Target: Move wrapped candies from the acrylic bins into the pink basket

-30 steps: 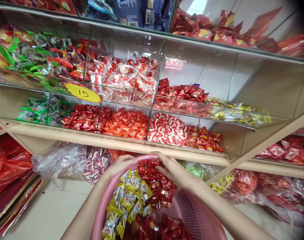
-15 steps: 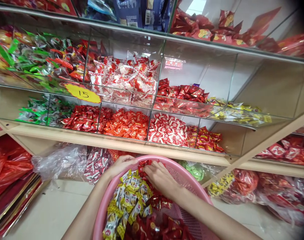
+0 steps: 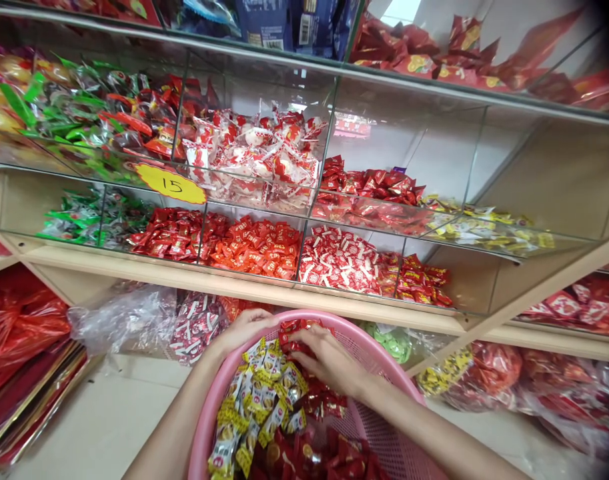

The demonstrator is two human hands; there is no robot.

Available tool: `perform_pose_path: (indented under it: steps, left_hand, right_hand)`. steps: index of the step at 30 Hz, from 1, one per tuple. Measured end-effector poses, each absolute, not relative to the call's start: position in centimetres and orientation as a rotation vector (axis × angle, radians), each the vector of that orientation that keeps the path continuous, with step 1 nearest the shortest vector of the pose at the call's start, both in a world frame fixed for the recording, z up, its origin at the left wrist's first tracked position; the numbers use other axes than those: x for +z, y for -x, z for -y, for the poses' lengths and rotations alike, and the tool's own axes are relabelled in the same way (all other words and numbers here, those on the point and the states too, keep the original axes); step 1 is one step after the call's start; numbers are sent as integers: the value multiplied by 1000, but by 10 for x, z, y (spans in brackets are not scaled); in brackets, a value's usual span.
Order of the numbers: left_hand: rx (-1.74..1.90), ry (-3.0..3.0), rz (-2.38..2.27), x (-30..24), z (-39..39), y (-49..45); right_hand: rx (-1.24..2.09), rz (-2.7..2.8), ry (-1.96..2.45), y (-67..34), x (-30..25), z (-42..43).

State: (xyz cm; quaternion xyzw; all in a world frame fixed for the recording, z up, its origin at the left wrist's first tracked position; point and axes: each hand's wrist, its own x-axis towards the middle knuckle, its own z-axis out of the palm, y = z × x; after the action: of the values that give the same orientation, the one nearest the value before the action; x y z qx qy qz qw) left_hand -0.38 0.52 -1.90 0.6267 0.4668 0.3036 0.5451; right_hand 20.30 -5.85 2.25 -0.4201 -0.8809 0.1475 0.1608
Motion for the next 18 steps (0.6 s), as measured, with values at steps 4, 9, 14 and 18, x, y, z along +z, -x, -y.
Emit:
perform_pose_path:
  steps: [4, 9, 14, 18]
  left_hand:
    - [715, -1494, -1130, -19, -5, 3]
    - [723, -1515, -1118, -20, -5, 4]
    - [725, -1493, -1105, -20, -6, 4]
    - [730, -1487, -1094, -20, -5, 5]
  right_hand:
    - [328, 2392, 1160, -203, 35, 44]
    - [101, 2573, 1188, -196, 31, 40]
    - [-7, 2660, 1197, -194, 17, 45]
    - [8, 2673, 1230, -196, 14, 47]
